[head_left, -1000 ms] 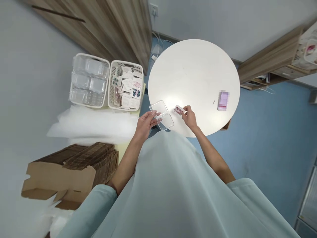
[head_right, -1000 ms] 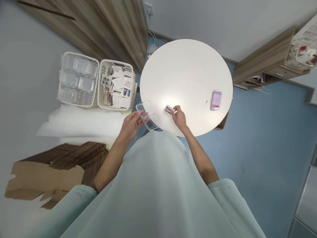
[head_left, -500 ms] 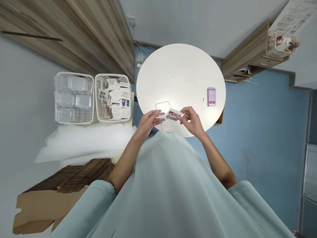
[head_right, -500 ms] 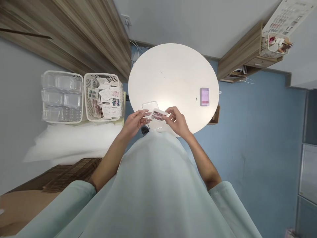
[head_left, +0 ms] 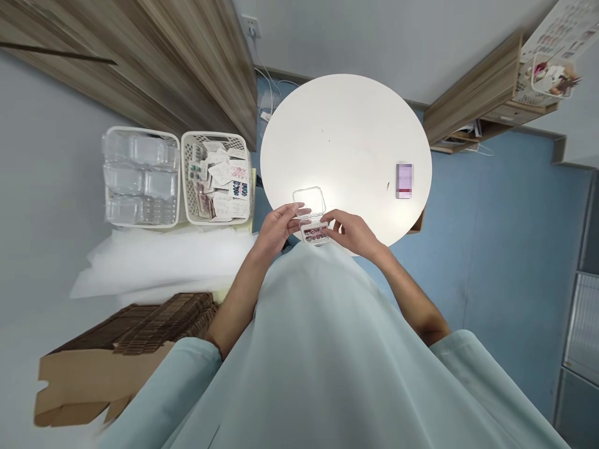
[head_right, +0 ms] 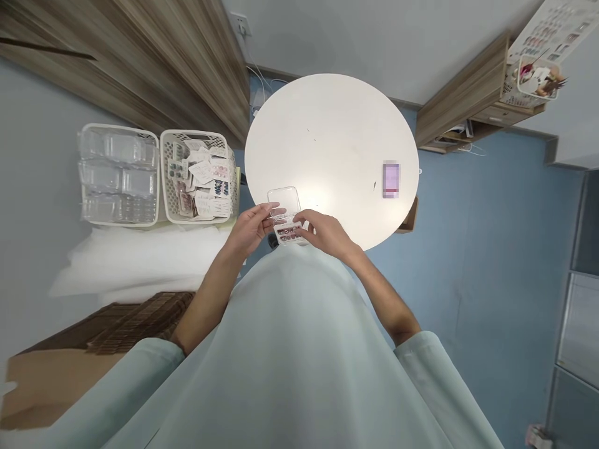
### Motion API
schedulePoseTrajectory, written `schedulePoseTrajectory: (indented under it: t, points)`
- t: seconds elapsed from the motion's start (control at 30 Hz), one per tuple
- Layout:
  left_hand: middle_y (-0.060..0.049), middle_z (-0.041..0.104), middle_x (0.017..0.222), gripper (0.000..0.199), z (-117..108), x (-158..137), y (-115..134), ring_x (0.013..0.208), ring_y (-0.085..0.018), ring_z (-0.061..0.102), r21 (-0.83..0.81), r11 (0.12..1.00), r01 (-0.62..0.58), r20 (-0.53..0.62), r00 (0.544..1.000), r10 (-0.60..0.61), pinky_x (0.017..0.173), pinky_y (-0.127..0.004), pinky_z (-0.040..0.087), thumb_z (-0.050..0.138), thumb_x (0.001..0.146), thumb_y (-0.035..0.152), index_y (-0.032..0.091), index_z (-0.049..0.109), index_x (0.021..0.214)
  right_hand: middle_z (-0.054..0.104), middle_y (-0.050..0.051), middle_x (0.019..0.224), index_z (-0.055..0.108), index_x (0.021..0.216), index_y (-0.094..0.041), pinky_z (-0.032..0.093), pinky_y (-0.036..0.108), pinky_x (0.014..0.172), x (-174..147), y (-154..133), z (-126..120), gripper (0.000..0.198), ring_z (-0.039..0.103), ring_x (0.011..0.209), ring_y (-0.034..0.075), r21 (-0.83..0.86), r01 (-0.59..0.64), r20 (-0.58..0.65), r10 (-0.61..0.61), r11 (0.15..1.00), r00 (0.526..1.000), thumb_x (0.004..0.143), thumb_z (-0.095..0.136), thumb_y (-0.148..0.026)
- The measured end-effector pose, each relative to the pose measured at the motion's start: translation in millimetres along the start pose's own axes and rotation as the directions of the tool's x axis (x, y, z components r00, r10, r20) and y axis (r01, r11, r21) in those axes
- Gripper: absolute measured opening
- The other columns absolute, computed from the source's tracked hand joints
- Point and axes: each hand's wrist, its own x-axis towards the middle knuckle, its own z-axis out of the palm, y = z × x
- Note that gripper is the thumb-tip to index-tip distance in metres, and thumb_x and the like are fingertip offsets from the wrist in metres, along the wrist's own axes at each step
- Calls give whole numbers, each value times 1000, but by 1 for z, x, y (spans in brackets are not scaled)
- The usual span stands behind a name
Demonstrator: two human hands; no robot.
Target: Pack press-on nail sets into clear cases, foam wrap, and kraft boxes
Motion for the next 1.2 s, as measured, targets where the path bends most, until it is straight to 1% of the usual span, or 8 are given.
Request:
schedulePoseTrajectory:
  t: [0.33,0.5,0.63,0.73,0.83,0.93,1.03,1.2]
  points:
    - [-15,80,124,43,4,-5,0,104,-24,78,6,1000,-7,-16,1000,8,95,-39,62,79,94,52,18,76,119,62,7,127,68,130,-30,48,30,63,-3,2,4,23,64,78,16,-297,72,-45,-89,952,995,109,59,-36]
    - [-16,80,124,43,4,-10,-4,103,-24,78,-1,1000,-8,-18,1000,8,96,-39,62,78,95,51,17,76,120,62,8,127,71,128,-30,45,29,60,-8,2,6,25,65,82,17,-333,89,-32,-106,939,994,111,57,-40]
    - [-16,80,122,44,2,-14,-7,101,-24,78,-11,1000,-4,-32,999,3,94,-38,62,79,94,52,17,76,120,67,6,118,75,123,-29,51,31,68,-6,6,8,26,64,76,16,-185,42,-153,-71,982,986,107,64,-47]
    - [-16,80,122,46,2,-18,-9,99,-23,78,-6,1000,1,-20,1000,-1,93,-38,61,79,94,53,17,76,121,71,6,108,76,117,-26,54,33,70,5,14,8,36,64,74,16,40,-73,-299,81,997,951,101,70,-58]
    - [-16,80,122,48,1,-22,-10,97,-23,78,-8,1000,7,10,1000,-7,91,-38,61,81,92,55,17,76,120,75,6,100,77,110,-22,51,30,59,17,22,9,48,63,67,15,324,-195,-174,261,926,950,93,74,-67]
    - [-16,80,122,49,0,-25,-12,98,-23,78,-2,1000,22,37,999,-22,91,-38,61,82,90,56,18,77,121,76,5,93,77,104,-21,44,26,49,25,24,13,53,61,62,13,525,-248,-26,307,814,951,89,76,-72]
    - [-16,80,121,51,0,-28,-14,97,-23,78,-6,999,36,58,998,-35,93,-39,61,82,90,58,18,77,122,75,3,88,76,102,-21,44,24,48,29,22,18,53,59,60,11,594,-231,-39,315,771,948,85,80,-71]
    - [-16,80,121,53,0,-33,-20,109,-27,77,-51,998,39,78,996,-35,105,-44,58,89,84,58,17,80,117,72,2,81,75,95,-21,47,25,50,34,26,22,52,58,59,11,611,-204,-89,322,765,943,83,82,-71]
